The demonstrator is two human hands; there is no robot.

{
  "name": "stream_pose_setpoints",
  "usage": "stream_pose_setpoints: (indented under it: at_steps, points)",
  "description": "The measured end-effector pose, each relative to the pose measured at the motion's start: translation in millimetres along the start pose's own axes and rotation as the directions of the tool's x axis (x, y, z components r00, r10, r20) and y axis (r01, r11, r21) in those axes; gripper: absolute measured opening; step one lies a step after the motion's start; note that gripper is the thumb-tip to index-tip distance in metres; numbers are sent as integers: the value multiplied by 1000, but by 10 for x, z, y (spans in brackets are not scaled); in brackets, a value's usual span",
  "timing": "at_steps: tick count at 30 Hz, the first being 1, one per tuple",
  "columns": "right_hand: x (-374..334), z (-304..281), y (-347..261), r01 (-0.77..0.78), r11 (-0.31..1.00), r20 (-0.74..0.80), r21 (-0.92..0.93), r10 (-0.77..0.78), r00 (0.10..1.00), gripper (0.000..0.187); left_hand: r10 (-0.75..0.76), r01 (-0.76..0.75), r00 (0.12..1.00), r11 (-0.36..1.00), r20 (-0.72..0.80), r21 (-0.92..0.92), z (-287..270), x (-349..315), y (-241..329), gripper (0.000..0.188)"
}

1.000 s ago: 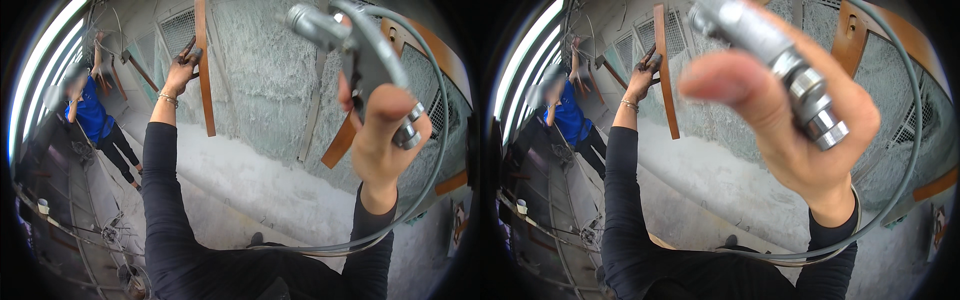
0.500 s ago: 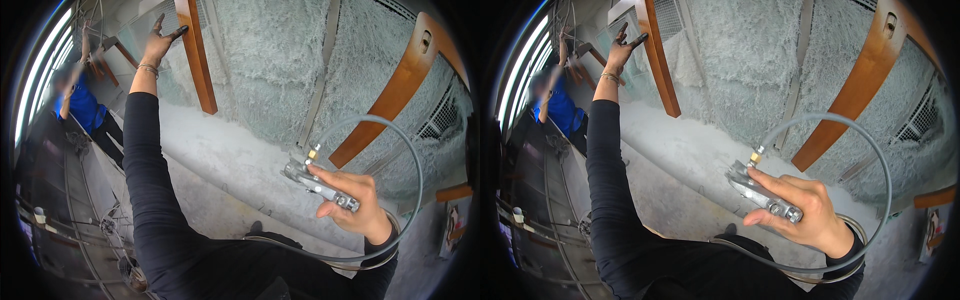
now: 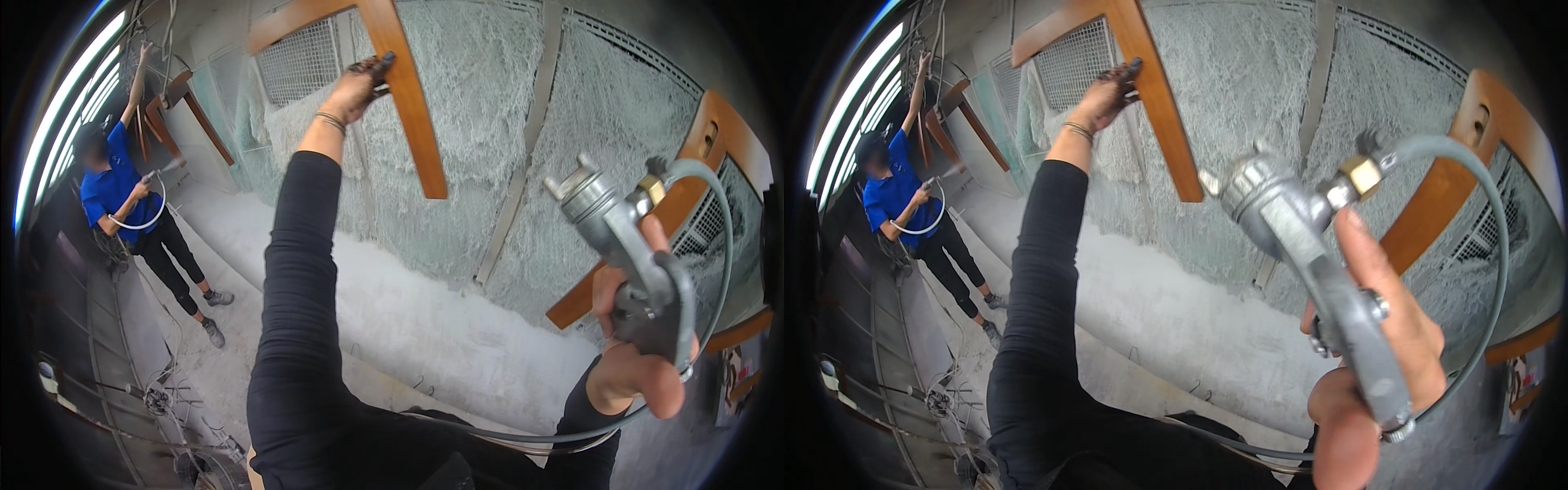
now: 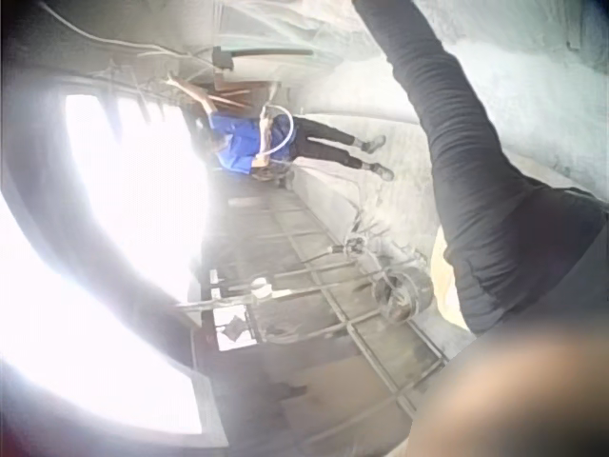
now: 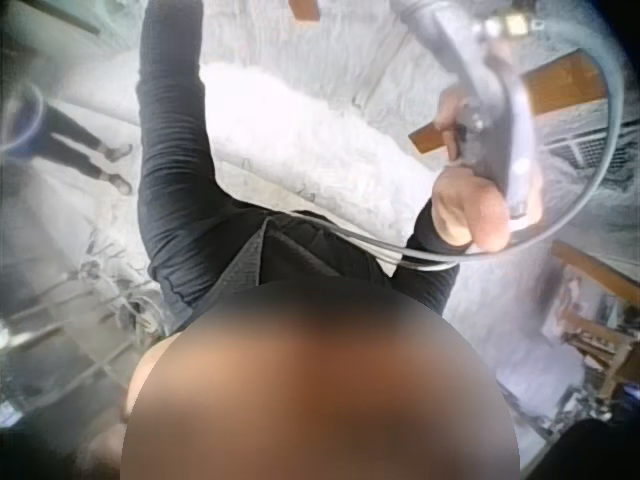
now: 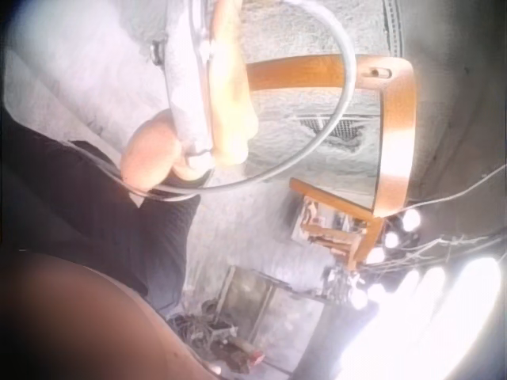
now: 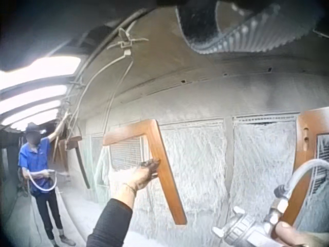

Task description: The person uses a spray gun to apply finish to hanging wooden chair frames in a spray booth. They hold each frame with one hand while spraying with the other, rotating the frames to coat all sides. A coworker in the background also sprays other frames.

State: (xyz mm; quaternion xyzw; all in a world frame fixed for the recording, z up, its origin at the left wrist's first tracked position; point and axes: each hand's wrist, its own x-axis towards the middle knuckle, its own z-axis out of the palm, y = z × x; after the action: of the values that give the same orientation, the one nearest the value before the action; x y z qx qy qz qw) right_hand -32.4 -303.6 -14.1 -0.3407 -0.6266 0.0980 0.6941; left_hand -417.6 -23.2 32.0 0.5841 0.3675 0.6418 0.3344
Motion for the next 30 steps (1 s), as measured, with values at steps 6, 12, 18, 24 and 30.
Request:
stream_pose_setpoints:
  at_steps: [6,12,18,24,30]
  points:
    - [129,257,206,97,995,-11,15,-96,995,122,88,-78,994,985,60,-152,225,245,-91,49]
    - [65,576,263,152,988,-16,-18,-152,988,118,203,-205,979,958,-28,-201,338,442,-198,45]
    - [323,1082,137,310,938,235,153,-339,911,94,313,-323,945,940,-99,-108,228,686,-282,45]
    - [475,1721,23,571,730,439,376,-683,584,86,286,-304,918,952,-275,-23,28,837,-316,40]
    - [648,1445,123,213,943,214,257,-271,939,98,283,-319,892,947,-353,-47,-305,987,-450,39]
